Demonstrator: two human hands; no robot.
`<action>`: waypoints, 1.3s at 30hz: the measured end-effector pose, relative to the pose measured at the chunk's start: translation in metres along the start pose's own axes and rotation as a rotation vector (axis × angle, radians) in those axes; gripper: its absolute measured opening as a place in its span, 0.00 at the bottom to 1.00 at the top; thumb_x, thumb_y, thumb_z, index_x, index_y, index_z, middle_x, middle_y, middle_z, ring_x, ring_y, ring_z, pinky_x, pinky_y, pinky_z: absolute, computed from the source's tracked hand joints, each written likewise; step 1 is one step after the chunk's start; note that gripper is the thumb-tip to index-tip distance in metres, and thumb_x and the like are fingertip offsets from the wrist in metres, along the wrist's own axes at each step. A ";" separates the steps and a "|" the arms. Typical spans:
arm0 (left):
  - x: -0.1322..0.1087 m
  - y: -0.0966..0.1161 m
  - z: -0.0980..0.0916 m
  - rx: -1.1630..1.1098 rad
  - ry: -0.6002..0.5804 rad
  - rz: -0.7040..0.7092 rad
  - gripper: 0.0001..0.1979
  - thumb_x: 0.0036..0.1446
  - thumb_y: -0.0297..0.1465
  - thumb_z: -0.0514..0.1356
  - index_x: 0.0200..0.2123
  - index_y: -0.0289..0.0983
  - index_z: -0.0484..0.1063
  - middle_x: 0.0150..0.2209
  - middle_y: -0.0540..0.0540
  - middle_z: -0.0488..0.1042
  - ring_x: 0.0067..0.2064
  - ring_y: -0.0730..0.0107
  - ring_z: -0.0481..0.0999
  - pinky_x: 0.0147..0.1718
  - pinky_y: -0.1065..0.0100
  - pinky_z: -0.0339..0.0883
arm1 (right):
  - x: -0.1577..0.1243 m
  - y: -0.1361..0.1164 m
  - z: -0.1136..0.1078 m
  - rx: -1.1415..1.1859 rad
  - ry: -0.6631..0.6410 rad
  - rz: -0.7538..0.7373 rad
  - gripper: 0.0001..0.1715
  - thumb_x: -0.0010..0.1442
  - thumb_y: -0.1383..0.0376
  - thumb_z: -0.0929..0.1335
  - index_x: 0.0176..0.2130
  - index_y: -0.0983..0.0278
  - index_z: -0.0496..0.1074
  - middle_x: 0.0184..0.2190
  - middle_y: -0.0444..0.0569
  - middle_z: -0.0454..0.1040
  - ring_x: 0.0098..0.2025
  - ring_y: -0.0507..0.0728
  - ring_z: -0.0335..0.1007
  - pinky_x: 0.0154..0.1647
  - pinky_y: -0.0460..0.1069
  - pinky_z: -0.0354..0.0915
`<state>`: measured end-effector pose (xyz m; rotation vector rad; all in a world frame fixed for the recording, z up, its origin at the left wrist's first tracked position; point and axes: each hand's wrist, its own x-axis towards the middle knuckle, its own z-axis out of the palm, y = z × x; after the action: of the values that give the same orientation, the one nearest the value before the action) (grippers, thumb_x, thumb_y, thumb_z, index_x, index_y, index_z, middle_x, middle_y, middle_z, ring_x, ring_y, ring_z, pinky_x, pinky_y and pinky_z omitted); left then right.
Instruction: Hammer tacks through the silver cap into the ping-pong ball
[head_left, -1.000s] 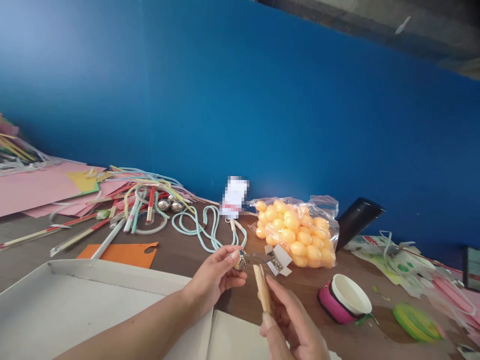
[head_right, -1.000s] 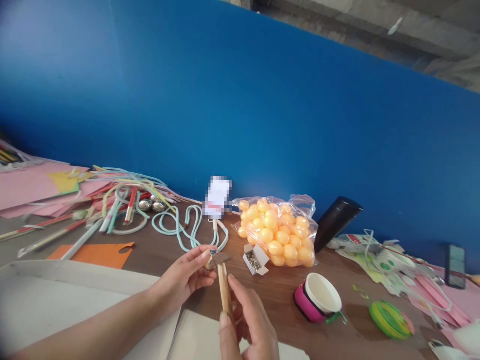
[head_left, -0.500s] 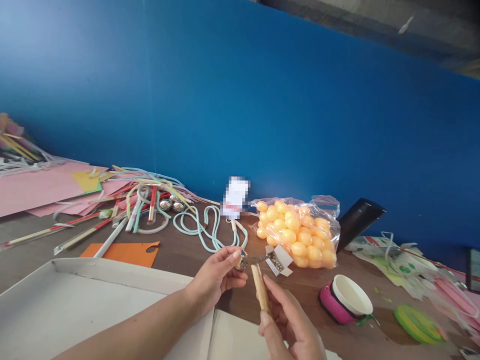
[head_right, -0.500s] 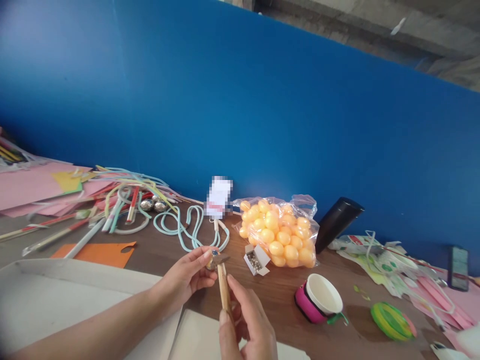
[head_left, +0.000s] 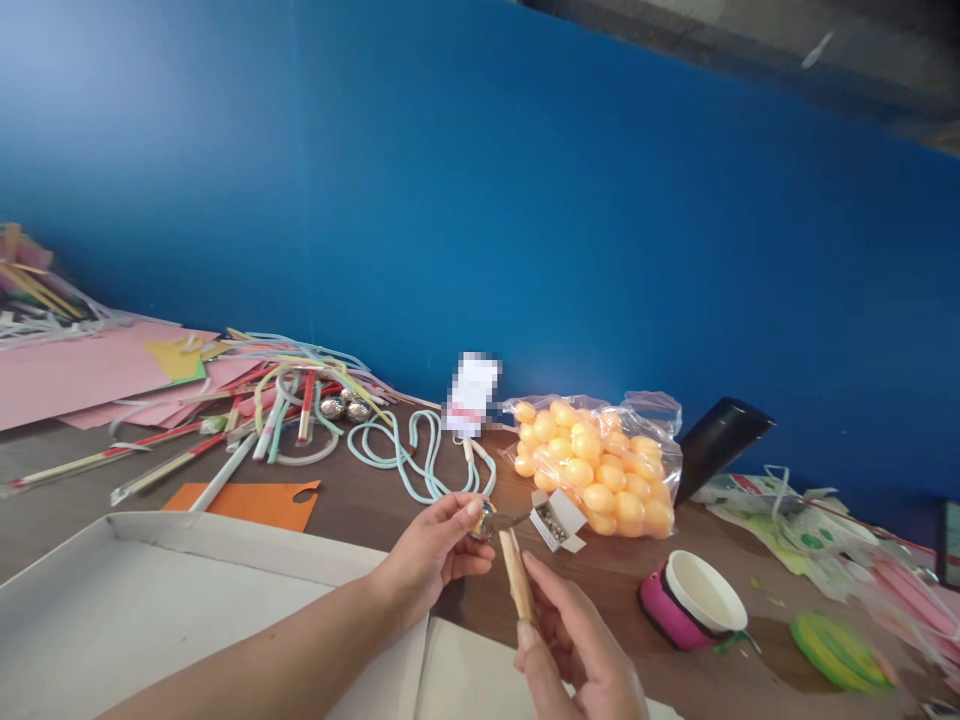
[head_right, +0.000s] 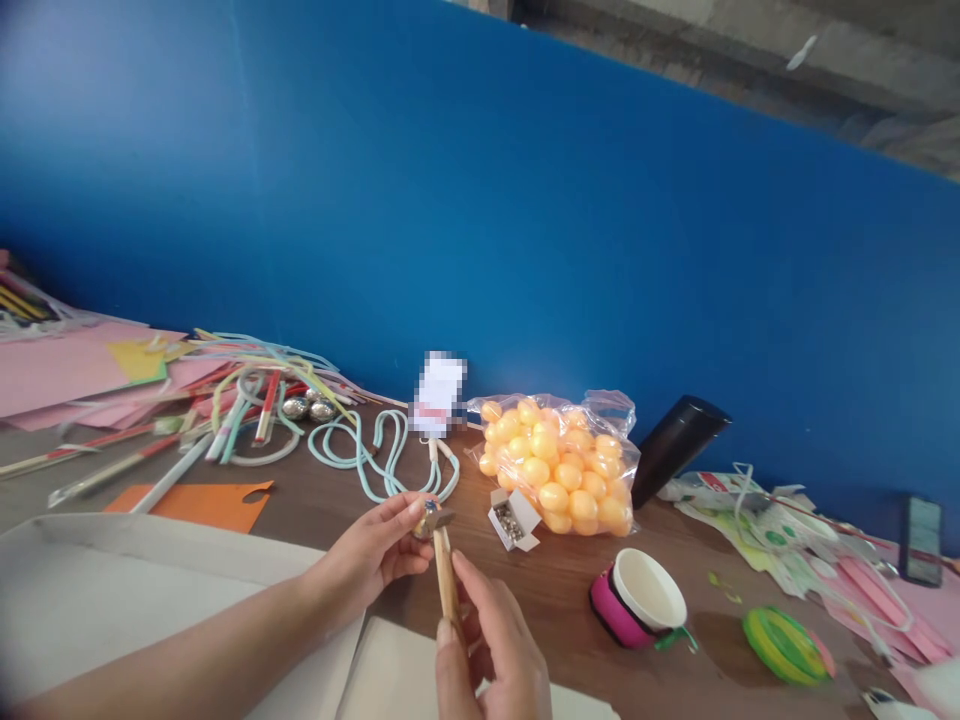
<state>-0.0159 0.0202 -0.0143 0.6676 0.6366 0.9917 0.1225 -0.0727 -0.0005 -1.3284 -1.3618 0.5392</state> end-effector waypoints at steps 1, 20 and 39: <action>0.000 0.000 0.000 0.000 0.001 0.002 0.15 0.51 0.37 0.60 0.41 0.36 0.67 0.30 0.48 0.70 0.26 0.77 0.74 0.26 0.76 0.71 | 0.000 0.000 0.001 0.000 0.002 0.000 0.22 0.53 0.56 0.66 0.47 0.60 0.72 0.31 0.50 0.75 0.20 0.52 0.67 0.13 0.43 0.64; -0.004 0.004 0.002 -0.101 -0.009 0.020 0.16 0.54 0.35 0.59 0.46 0.36 0.67 0.34 0.44 0.74 0.35 0.68 0.77 0.34 0.71 0.71 | -0.002 0.005 -0.001 0.044 0.084 0.089 0.26 0.54 0.56 0.66 0.51 0.62 0.68 0.33 0.53 0.75 0.20 0.52 0.65 0.10 0.42 0.58; -0.003 0.003 0.000 -0.083 -0.023 0.024 0.15 0.53 0.37 0.59 0.42 0.36 0.67 0.32 0.45 0.73 0.31 0.72 0.76 0.31 0.74 0.72 | -0.002 0.001 0.000 0.081 0.046 0.076 0.25 0.54 0.57 0.66 0.50 0.61 0.68 0.36 0.53 0.76 0.19 0.51 0.65 0.09 0.42 0.57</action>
<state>-0.0185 0.0183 -0.0113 0.6134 0.5654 1.0266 0.1221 -0.0746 -0.0023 -1.3227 -1.2436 0.6050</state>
